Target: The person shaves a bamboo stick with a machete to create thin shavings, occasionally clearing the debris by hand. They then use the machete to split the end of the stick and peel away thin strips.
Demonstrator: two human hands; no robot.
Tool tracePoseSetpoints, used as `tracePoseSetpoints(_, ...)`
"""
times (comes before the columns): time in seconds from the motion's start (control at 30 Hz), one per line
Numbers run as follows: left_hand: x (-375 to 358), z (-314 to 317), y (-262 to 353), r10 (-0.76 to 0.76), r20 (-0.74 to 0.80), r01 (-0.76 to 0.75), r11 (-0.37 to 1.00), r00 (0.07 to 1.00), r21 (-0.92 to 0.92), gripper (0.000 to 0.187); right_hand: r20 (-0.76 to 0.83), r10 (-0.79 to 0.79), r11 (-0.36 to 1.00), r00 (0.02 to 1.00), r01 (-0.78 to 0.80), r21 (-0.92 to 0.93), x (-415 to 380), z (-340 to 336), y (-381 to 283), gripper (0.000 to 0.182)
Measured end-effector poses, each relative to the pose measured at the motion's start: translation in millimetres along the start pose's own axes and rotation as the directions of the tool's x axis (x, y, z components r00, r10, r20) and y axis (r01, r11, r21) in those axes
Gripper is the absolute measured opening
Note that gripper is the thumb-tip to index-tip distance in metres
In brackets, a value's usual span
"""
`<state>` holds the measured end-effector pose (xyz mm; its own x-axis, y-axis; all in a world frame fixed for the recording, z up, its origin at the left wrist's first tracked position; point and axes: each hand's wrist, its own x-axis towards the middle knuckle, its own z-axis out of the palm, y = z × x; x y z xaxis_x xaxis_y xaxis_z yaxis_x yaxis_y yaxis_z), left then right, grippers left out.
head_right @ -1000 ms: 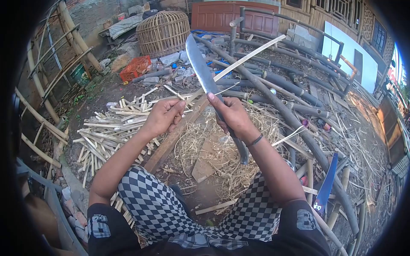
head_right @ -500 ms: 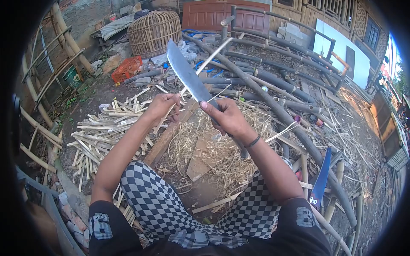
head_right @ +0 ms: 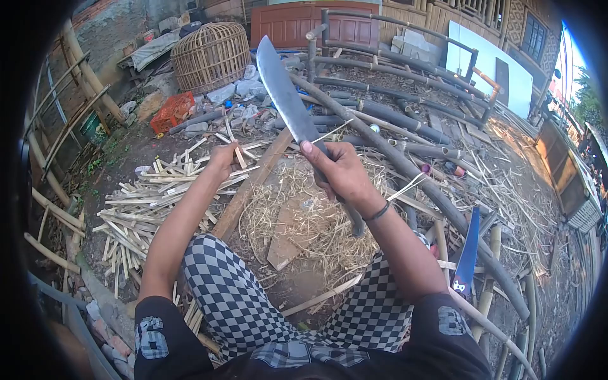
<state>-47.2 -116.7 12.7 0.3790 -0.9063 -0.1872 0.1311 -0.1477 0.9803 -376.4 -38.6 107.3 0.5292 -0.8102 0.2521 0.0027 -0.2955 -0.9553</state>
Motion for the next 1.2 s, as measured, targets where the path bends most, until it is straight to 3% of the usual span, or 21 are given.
tracePoseSetpoints(0.03, 0.1, 0.5, -1.3, -0.002, 0.002, 0.002, 1.0, 1.0, 0.029, 0.031, -0.007, 0.002, 1.0, 1.0, -0.002, 0.007, 2.5, -4.7, 2.8, 0.054)
tracePoseSetpoints(0.1, 5.0, 2.1, 0.7, -0.01, 0.021, 0.009, 0.999, 1.0, 0.054, 0.031, -0.035, 0.017, 0.979, 0.999, -0.009, 0.204, 6.2, -13.5, 12.8, 0.052)
tracePoseSetpoints(0.13, 10.5, 2.6, 1.3, -0.005, -0.002, 0.005, 1.0, 1.0, -0.016, 0.031, -0.036, 0.046, 0.967, 0.998, -0.036, 0.252, 6.0, -16.2, 11.3, 0.05)
tracePoseSetpoints(0.3, 12.4, 7.3, 11.0, 0.022, -0.092, -0.034, 0.991, 0.996, -0.129, 0.028, -0.056, -0.024, 0.998, 0.998, 0.028, 0.065, 2.4, -15.5, 10.6, 0.051)
tracePoseSetpoints(0.37, 7.8, 8.6, 27.3, 0.071, -0.112, -0.089, 0.982, 0.991, -0.165, 0.027, -0.007, -0.088, 0.987, 0.996, 0.088, 0.138, -1.7, -11.2, 8.4, 0.051)
tracePoseSetpoints(0.5, 7.0, 16.8, 54.7, 0.182, -0.146, -0.208, 0.959, 0.972, -0.19, 0.025, -0.035, 0.028, 0.894, 0.999, -0.009, 0.448, -6.2, -2.9, -8.3, 0.057)
tracePoseSetpoints(0.53, 16.1, 15.8, 54.1, 0.17, -0.149, -0.198, 0.96, 0.974, -0.198, 0.021, -0.066, 0.027, 0.913, 0.997, 0.002, 0.408, -7.0, 0.3, -14.1, 0.06)
tracePoseSetpoints(0.57, 29.9, 4.9, 49.2, 0.219, -0.287, -0.251, 0.965, 0.933, -0.078, 0.019, -0.067, 0.029, 0.916, 0.997, 0.001, 0.401, -10.2, -3.5, -18.7, 0.06)
tracePoseSetpoints(0.6, 41.2, -14.8, 45.3, 0.276, -0.412, -0.282, 0.958, 0.868, 0.046, 0.018, -0.068, -0.139, 0.851, 0.988, 0.154, 0.502, -15.4, -13.4, -23.1, 0.059)
tracePoseSetpoints(0.63, 26.0, -40.9, 49.0, 0.187, -0.574, -0.259, 0.965, 0.797, -0.045, 0.018, -0.078, -0.303, 0.755, 0.95, 0.289, 0.589, -20.8, -28.5, -29.2, 0.059)
tracePoseSetpoints(0.67, 82.1, -94.6, 14.6, 0.049, -0.638, -0.296, 0.911, 0.768, -0.286, 0.025, -0.193, -0.306, 0.776, 0.932, 0.362, 0.517, -25.0, -51.3, -36.2, 0.061)
tracePoseSetpoints(0.7, 109.2, -134.4, -8.5, -0.065, -0.598, -0.308, 0.81, 0.799, -0.499, 0.029, -0.317, -0.312, 0.784, 0.896, 0.431, 0.446, -27.4, -71.3, -40.2, 0.062)
tracePoseSetpoints(0.73, 88.4, -129.0, -6.7, -0.078, -0.652, -0.213, 0.91, 0.754, -0.355, 0.02, -0.448, -0.182, 0.835, 0.875, 0.378, 0.399, -24.7, -82.0, -37.7, 0.061)
tracePoseSetpoints(0.77, 86.6, -117.8, -6.6, -0.084, -0.652, -0.204, 0.913, 0.753, -0.353, 0.02, -0.487, -0.082, 0.868, 0.869, 0.303, 0.393, -19.7, -89.8, -29.1, 0.06)
tracePoseSetpoints(0.8, 88.1, -107.8, -0.8, 0.049, -0.463, -0.205, 0.934, 0.885, -0.293, 0.016, -0.501, 0.007, 0.888, 0.866, 0.225, 0.401, -13.7, -90.5, -19.7, 0.059)
tracePoseSetpoints(0.83, 85.6, -98.7, 2.9, 0.163, -0.24, -0.219, 0.949, 0.957, -0.228, 0.014, -0.509, 0.1, 0.898, 0.855, 0.142, 0.416, -7.1, -88.3, -8.3, 0.058)
tracePoseSetpoints(0.97, -8.4, -10.7, 72.5, 0.289, 0.007, -0.287, 0.951, 0.957, -0.113, 0.028, -0.378, 0.267, 0.827, 0.886, -0.01, 0.562, 15.3, -82.7, 26.4, 0.055)
tracePoseSetpoints(1.0, -20.9, 0.3, 81.5, 0.294, 0.005, -0.292, 0.95, 0.956, -0.108, 0.028, -0.376, 0.264, 0.825, 0.888, -0.006, 0.566, 18.9, -82.9, 33.3, 0.055)
tracePoseSetpoints(1.07, -40.2, 14.6, 93.1, 0.283, 0.238, -0.267, 0.959, 0.929, -0.099, 0.027, -0.302, 0.356, 0.658, 0.884, -0.008, 0.753, 25.7, -83.1, 45.1, 0.051)
tracePoseSetpoints(1.17, -62.5, 22.6, 103.8, 0.27, 0.379, -0.267, 0.962, 0.885, -0.061, 0.027, -0.39, 0.425, 0.585, 0.817, 0.081, 0.807, 37.7, -73.8, 54.6, 0.052)
tracePoseSetpoints(1.2, -68.3, 25.8, 103.8, 0.291, 0.419, -0.279, 0.956, 0.86, -0.091, 0.026, -0.36, 0.4, 0.536, 0.843, 0.103, 0.838, 41.7, -80.8, 68.7, 0.051)
